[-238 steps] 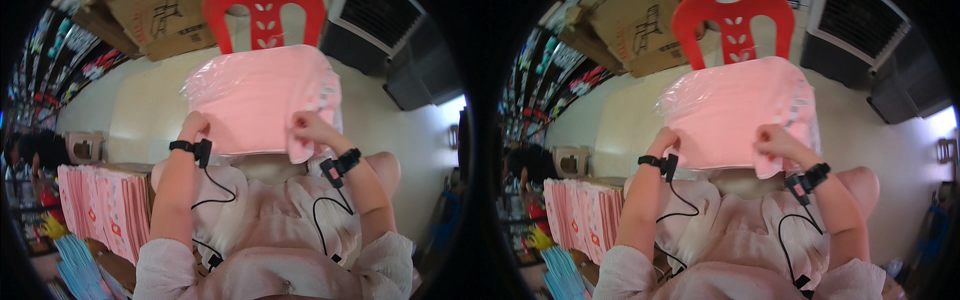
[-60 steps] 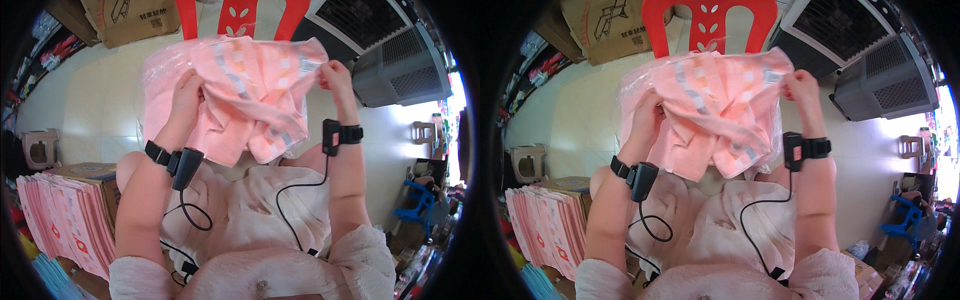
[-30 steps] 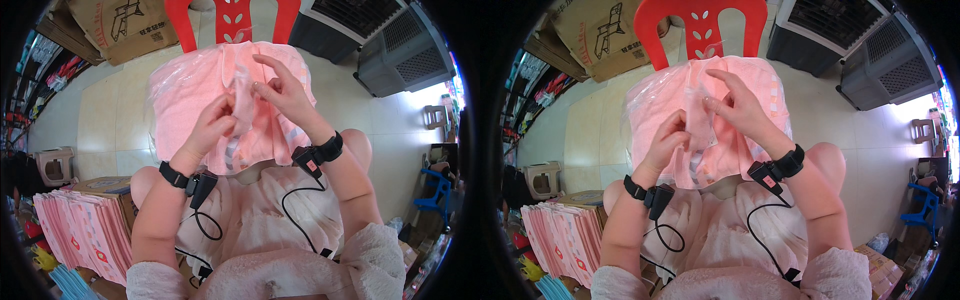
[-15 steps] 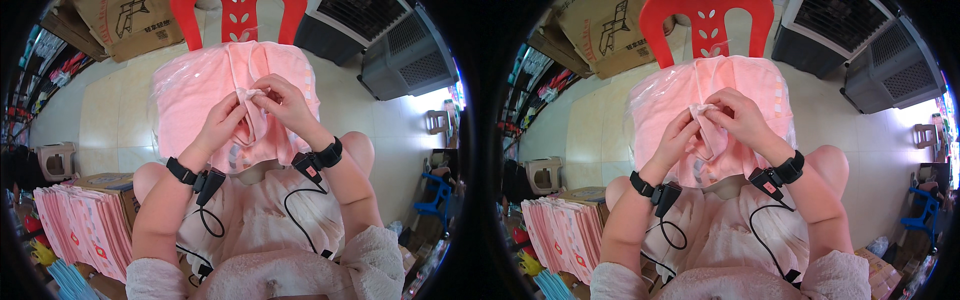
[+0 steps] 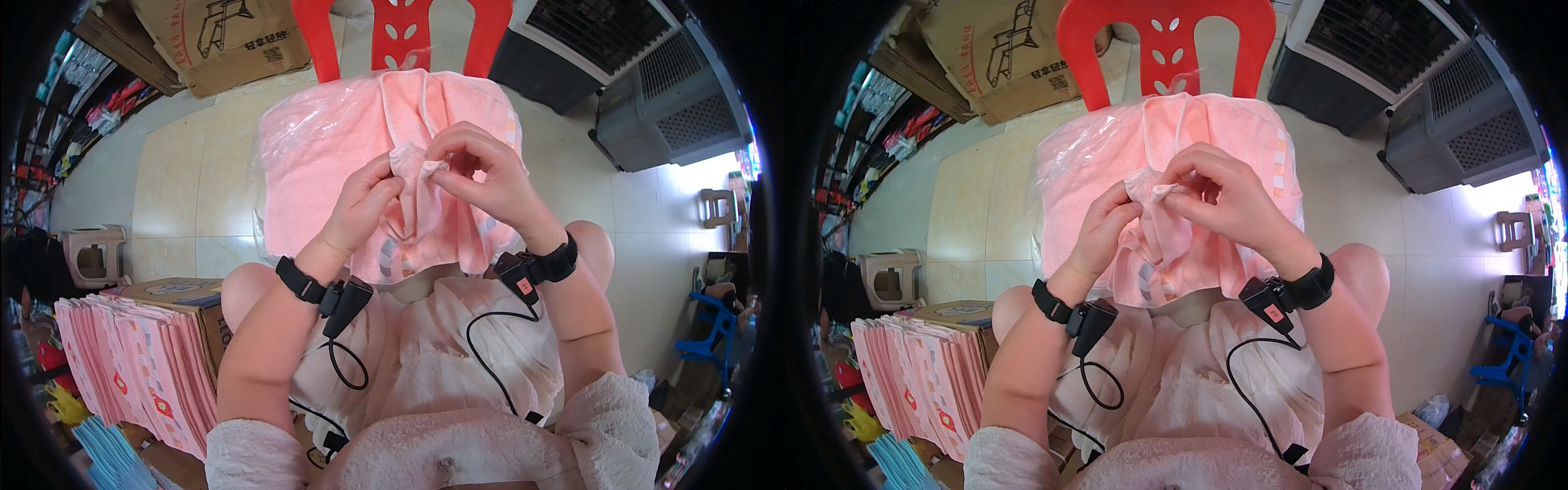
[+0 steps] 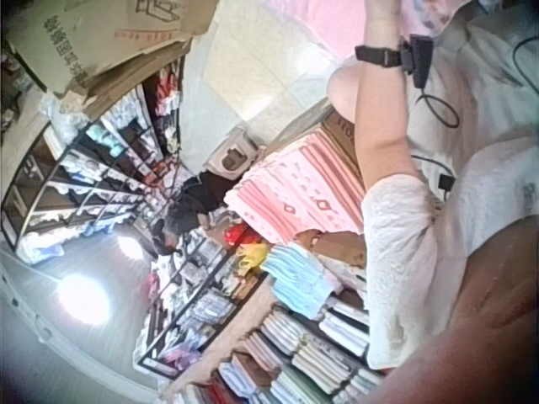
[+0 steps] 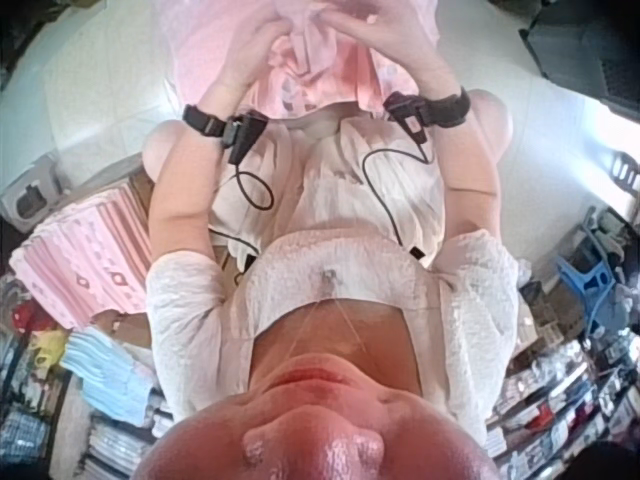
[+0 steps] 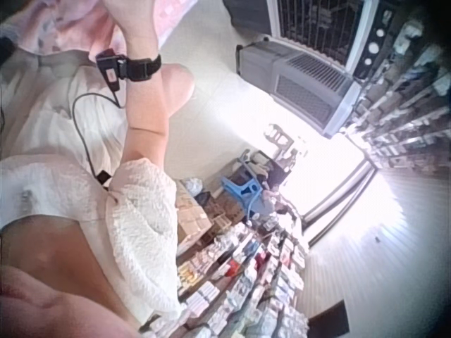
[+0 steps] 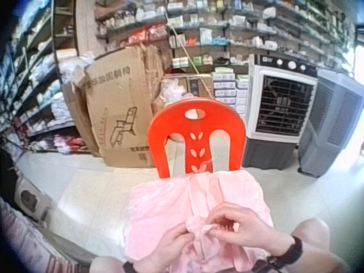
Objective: The person folds pink towels by hand, smooths them out on a chair, and stacks them onto a box.
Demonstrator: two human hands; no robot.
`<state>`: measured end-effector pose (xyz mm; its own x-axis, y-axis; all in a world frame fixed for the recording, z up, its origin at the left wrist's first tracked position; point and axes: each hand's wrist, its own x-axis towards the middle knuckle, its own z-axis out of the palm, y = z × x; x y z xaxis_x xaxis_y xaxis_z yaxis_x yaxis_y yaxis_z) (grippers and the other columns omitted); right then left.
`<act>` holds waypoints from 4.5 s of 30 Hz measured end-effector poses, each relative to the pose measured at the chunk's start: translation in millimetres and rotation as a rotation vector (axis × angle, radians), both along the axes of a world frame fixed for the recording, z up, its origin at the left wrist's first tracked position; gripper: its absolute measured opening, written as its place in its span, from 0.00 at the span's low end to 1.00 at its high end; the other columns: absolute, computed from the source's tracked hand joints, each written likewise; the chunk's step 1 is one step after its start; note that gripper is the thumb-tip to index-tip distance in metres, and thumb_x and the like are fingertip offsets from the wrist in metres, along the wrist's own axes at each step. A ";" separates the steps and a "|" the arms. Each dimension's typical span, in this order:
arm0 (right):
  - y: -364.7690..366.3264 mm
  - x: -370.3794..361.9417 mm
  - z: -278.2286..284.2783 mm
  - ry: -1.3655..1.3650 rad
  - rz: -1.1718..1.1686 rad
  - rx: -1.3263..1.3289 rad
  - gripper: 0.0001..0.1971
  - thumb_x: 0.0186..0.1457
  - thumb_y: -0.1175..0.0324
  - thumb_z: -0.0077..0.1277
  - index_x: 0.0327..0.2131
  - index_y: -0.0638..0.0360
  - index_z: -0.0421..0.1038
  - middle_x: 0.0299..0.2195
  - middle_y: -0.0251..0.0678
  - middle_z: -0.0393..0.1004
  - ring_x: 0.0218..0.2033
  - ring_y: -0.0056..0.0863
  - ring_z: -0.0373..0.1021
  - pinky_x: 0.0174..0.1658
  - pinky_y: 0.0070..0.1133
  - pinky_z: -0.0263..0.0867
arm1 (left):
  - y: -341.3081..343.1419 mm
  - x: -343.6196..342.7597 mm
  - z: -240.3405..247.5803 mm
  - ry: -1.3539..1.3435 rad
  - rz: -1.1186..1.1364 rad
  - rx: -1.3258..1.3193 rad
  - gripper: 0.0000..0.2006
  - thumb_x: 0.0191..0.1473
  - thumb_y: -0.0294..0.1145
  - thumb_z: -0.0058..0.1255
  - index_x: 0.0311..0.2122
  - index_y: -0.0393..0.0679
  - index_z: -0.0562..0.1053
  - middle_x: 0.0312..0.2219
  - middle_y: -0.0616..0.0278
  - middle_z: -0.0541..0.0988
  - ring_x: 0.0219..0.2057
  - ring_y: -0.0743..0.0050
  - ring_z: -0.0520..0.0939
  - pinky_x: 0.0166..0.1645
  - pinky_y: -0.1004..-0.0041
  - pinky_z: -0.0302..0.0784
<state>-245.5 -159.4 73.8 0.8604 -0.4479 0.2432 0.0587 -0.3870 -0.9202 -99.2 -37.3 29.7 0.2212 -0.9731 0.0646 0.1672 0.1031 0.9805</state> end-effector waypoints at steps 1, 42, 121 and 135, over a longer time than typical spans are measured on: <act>1.1 1.3 -2.3 -0.018 -0.014 0.012 0.06 0.44 0.75 0.50 0.29 0.60 0.68 0.28 0.28 0.66 0.26 0.14 0.62 0.30 0.12 0.59 | 0.2 1.4 -3.4 -0.041 -0.007 0.024 0.15 0.49 0.27 0.34 0.43 0.34 0.66 0.29 0.62 0.72 0.30 0.82 0.71 0.37 0.79 0.68; -106.2 -45.8 -10.8 -0.644 -0.830 0.388 0.12 0.47 0.67 0.53 0.34 0.64 0.66 0.19 0.28 0.68 0.17 0.13 0.62 0.19 0.11 0.56 | -5.1 -19.6 -27.4 -0.840 -0.166 -0.093 0.13 0.46 0.20 0.43 0.39 0.40 0.70 0.34 0.58 0.72 0.31 0.73 0.75 0.34 0.79 0.71; -93.9 -53.6 14.2 0.212 -0.431 0.313 0.13 0.46 0.65 0.53 0.34 0.62 0.67 0.19 0.27 0.68 0.16 0.12 0.64 0.17 0.10 0.56 | 39.2 120.5 120.5 -0.743 0.138 0.582 0.06 0.42 0.21 0.47 0.30 0.34 0.70 0.21 0.62 0.74 0.20 0.79 0.74 0.23 0.81 0.67; -131.0 -17.1 -98.9 0.326 -0.437 0.530 0.10 0.46 0.79 0.47 0.35 0.63 0.62 0.27 0.35 0.69 0.28 0.23 0.71 0.30 0.16 0.69 | -10.7 150.6 -46.3 -0.532 0.439 0.340 0.07 0.43 0.21 0.47 0.32 0.39 0.68 0.25 0.68 0.70 0.26 0.83 0.71 0.32 0.81 0.68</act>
